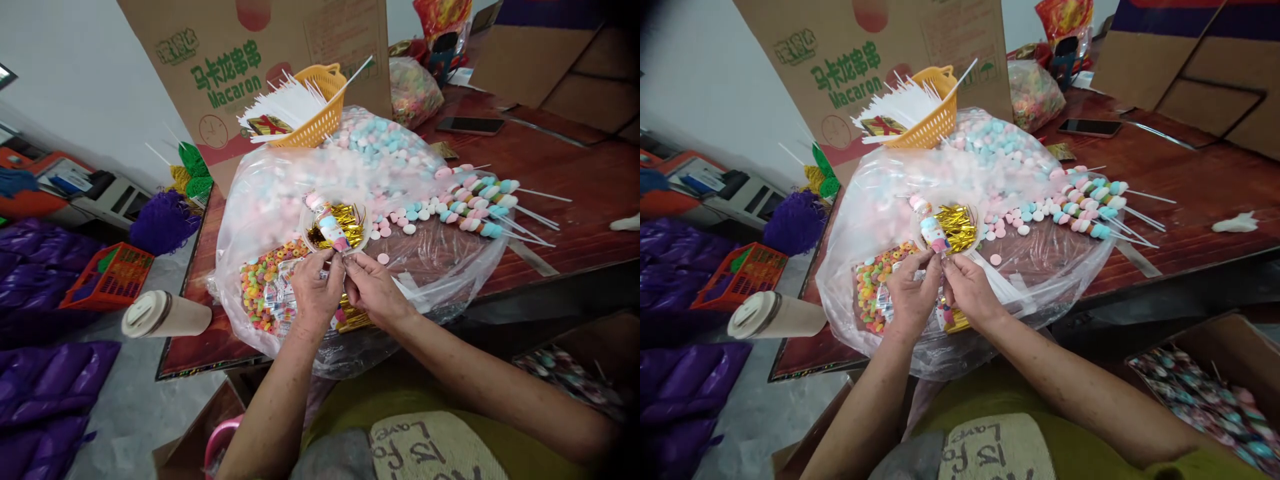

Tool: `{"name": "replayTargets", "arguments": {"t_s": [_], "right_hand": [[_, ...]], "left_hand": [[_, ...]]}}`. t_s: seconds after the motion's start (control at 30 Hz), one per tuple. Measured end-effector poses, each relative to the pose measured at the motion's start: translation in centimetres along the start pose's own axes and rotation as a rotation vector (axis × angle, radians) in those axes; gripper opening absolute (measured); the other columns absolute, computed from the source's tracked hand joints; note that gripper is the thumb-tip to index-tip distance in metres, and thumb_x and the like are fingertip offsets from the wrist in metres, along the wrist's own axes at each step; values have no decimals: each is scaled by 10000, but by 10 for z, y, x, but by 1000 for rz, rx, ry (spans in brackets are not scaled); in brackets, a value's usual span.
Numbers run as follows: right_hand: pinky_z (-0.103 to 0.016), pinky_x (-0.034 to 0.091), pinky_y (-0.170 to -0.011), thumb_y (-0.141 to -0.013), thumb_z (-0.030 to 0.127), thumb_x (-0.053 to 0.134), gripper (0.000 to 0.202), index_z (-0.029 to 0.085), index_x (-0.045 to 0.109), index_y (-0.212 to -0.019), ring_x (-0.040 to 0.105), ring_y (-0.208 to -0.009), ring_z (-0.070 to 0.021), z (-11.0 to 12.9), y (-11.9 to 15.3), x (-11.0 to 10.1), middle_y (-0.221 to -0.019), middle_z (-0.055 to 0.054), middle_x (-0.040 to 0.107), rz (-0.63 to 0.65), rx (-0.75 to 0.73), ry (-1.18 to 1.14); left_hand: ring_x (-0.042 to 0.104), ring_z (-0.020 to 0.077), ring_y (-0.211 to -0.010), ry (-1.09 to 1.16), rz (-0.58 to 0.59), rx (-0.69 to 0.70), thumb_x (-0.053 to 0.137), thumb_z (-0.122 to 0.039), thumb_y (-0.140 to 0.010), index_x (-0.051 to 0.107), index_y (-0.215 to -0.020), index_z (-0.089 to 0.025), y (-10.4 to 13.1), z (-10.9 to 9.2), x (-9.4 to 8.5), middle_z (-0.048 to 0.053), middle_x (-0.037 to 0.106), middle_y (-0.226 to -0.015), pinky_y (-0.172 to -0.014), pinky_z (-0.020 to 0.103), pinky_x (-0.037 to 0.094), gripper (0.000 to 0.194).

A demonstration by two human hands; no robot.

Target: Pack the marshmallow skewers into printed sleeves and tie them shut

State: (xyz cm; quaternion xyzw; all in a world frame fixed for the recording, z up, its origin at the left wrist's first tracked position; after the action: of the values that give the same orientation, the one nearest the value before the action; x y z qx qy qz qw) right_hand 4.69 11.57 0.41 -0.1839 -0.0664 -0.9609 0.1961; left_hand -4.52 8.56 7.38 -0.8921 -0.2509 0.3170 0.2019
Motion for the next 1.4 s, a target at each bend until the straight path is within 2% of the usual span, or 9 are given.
{"name": "replayTargets", "arguments": {"t_s": [0.13, 0.27, 0.43, 0.6, 0.87, 1.0, 1.2, 1.3, 1.4], "right_hand": [[-166, 232, -349, -842, 501, 492, 337, 198, 458, -698, 333, -333, -45, 12, -4, -5, -392, 95, 396, -33, -59, 8], [-174, 270, -367, -832, 519, 496, 340, 201, 475, -713, 380, -375, -57, 33, 2, -12, -443, 84, 406, -66, -134, 50], [-182, 290, -375, -834, 543, 480, 361, 202, 478, -712, 378, -393, -61, 51, 16, -20, -471, 77, 404, -98, -173, 43], [-191, 286, -372, -844, 548, 457, 377, 203, 458, -691, 382, -381, -70, 61, 28, -20, -431, 76, 398, -108, -200, 110], [-189, 283, -400, -872, 531, 407, 390, 201, 431, -667, 382, -392, -70, 75, 42, -21, -422, 74, 408, -90, -247, 145], [-184, 261, -388, -872, 536, 404, 391, 203, 424, -668, 375, -380, -68, 78, 38, -23, -415, 76, 407, -88, -270, 84], [-191, 243, -369, -855, 524, 439, 392, 204, 405, -631, 361, -365, -69, 75, 27, -23, -410, 77, 380, -99, -265, 67], [-197, 267, -373, -832, 522, 467, 375, 209, 402, -635, 373, -388, -76, 70, 24, -24, -443, 75, 387, -99, -247, 32], [-205, 292, -380, -809, 526, 489, 364, 215, 394, -646, 376, -410, -81, 63, 22, -27, -485, 74, 386, -104, -213, 3]], "left_hand": [[613, 158, -687, -128, -47, 119, 600, -271, -777, 689, -881, -208, -6, -10, 2, 39, 696, -799, -750, 301, 453, 150], [630, 184, -790, -154, -87, 226, 591, -263, -780, 689, -859, -215, -11, -31, 5, 47, 699, -813, -866, 340, 420, 134], [625, 194, -831, -62, -72, 228, 589, -271, -787, 683, -875, -227, -7, -55, 8, 49, 701, -844, -876, 341, 411, 136], [612, 194, -826, -37, -88, 179, 594, -316, -779, 682, -880, -234, -3, -66, 2, 48, 699, -859, -880, 343, 400, 157], [603, 173, -672, -246, -153, 371, 530, -171, -746, 665, -768, -204, -3, -103, -2, 24, 678, -684, -768, 321, 422, 140], [572, 158, -620, -299, -103, 485, 522, -142, -717, 626, -689, -198, -7, -120, -2, 8, 633, -611, -724, 307, 412, 121], [524, 140, -594, -293, 66, 594, 507, -140, -729, 562, -639, -202, -7, -122, 5, -4, 576, -587, -624, 270, 375, 122], [508, 141, -581, -335, 85, 642, 500, -145, -737, 544, -638, -198, -1, -117, 12, -1, 562, -580, -608, 275, 355, 120], [513, 147, -593, -366, 74, 633, 490, -146, -743, 543, -651, -193, 4, -108, 19, 9, 573, -597, -615, 280, 354, 117]]}}
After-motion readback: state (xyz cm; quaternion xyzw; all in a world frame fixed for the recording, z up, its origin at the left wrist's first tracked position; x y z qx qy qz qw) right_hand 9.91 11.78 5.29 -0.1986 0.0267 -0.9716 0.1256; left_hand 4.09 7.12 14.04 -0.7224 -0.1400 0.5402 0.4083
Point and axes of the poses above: each hand's wrist, its own y-axis away from the middle knuckle, its own x-axis out of the palm, z = x × y, the point moved 9 cm from there along -y, towards the middle knuckle
